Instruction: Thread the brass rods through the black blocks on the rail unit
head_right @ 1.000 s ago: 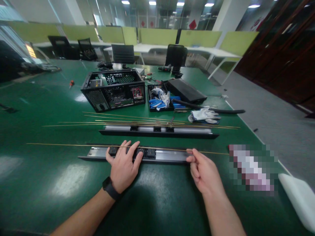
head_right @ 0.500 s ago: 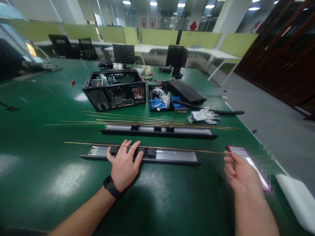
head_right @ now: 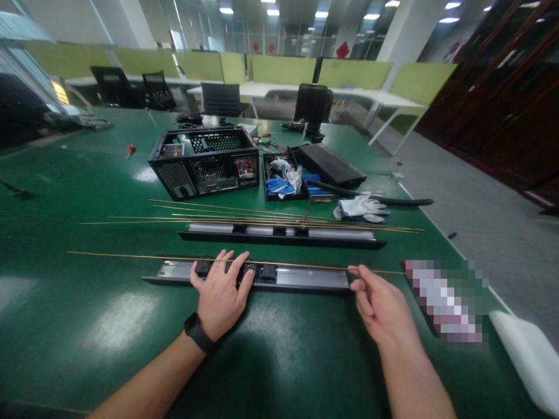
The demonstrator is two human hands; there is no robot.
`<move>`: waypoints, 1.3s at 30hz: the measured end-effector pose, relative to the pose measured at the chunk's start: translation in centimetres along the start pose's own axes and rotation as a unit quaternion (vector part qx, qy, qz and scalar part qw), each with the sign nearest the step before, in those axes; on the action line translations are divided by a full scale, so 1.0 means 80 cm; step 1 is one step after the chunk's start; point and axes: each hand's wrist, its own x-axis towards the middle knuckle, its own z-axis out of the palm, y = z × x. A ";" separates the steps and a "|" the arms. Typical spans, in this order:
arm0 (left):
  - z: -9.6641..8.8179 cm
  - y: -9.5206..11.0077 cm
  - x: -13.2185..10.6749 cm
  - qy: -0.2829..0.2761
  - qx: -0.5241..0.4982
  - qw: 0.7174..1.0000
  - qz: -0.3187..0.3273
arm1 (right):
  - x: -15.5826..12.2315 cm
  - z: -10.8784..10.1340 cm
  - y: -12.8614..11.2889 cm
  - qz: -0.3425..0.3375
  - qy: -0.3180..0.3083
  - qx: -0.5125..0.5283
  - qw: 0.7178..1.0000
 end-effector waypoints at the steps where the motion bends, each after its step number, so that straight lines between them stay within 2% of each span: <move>1: 0.000 0.000 0.000 0.000 0.000 1.000 0.001 | -0.004 0.008 0.005 0.006 -0.008 0.001 1.000; 11: 0.000 0.000 0.000 -0.001 0.002 1.000 0.003 | -0.036 0.073 0.040 0.029 -0.088 -0.003 0.996; 17: 0.000 0.000 0.000 -0.003 0.004 1.000 0.003 | -0.037 0.077 0.040 0.044 -0.092 0.010 0.995; 23: 0.000 -0.001 0.000 -0.002 0.002 1.000 0.001 | -0.021 0.043 0.016 0.045 -0.028 0.048 0.997; 28: 0.001 -0.001 0.000 -0.005 0.002 1.000 -0.001 | 0.006 -0.002 -0.007 0.038 0.041 0.053 0.997; 35: 0.001 -0.001 -0.001 -0.006 0.002 1.000 -0.001 | 0.045 -0.066 -0.028 0.007 0.089 0.023 0.996; 39: 0.001 -0.001 -0.001 0.000 0.001 1.000 0.003 | 0.054 -0.081 -0.035 -0.030 0.111 0.018 0.993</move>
